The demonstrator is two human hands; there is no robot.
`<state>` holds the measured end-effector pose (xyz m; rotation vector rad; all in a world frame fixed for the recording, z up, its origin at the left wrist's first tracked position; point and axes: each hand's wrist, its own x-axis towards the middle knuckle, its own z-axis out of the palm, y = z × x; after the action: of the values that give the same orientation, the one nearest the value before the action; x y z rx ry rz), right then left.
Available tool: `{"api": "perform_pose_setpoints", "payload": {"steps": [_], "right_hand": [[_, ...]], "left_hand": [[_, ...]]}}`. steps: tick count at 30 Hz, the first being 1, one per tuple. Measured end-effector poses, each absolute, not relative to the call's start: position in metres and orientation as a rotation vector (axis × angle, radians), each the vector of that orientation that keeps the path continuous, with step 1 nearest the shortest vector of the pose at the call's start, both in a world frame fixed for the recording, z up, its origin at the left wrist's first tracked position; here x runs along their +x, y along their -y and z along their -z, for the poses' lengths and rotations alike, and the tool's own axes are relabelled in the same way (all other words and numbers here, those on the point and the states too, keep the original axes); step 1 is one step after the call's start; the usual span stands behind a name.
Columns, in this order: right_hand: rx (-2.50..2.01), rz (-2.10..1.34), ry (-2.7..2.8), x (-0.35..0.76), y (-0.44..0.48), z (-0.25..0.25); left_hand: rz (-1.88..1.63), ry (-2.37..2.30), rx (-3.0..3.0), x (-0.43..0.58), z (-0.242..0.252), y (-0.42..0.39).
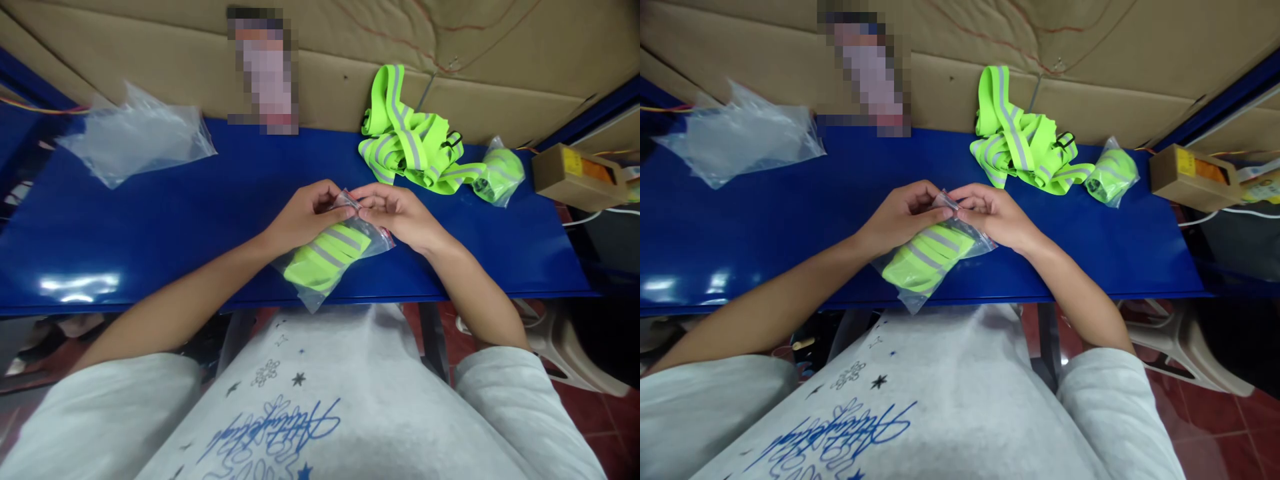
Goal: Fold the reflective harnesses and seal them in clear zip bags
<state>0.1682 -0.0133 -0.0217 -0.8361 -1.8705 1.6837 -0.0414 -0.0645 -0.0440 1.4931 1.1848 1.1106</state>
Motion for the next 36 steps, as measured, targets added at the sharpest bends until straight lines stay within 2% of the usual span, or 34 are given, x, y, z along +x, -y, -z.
{"api": "perform_pose_setpoints", "payload": {"steps": [7,14,20,25,36], "right_hand": [[-0.783,-1.537,1.934,0.172,0.010,0.021],[-0.670,-1.505,1.865,0.170,0.006,0.028],[-0.750,-1.025,2.051,0.168,0.007,0.037],[-0.796,-1.020,2.123,0.169,0.007,0.036],[-0.689,-0.911,2.285,0.165,0.011,0.045]], "left_hand": [[-1.115,-1.172,1.585,-0.041,0.044,0.065],[-1.244,-1.372,1.865,-0.041,0.042,0.070],[-1.325,-1.406,1.883,-0.040,0.045,0.073],[-1.278,-1.381,1.732,-0.040,0.043,0.072],[-1.291,-1.315,1.796,-0.042,0.052,0.068]]}}
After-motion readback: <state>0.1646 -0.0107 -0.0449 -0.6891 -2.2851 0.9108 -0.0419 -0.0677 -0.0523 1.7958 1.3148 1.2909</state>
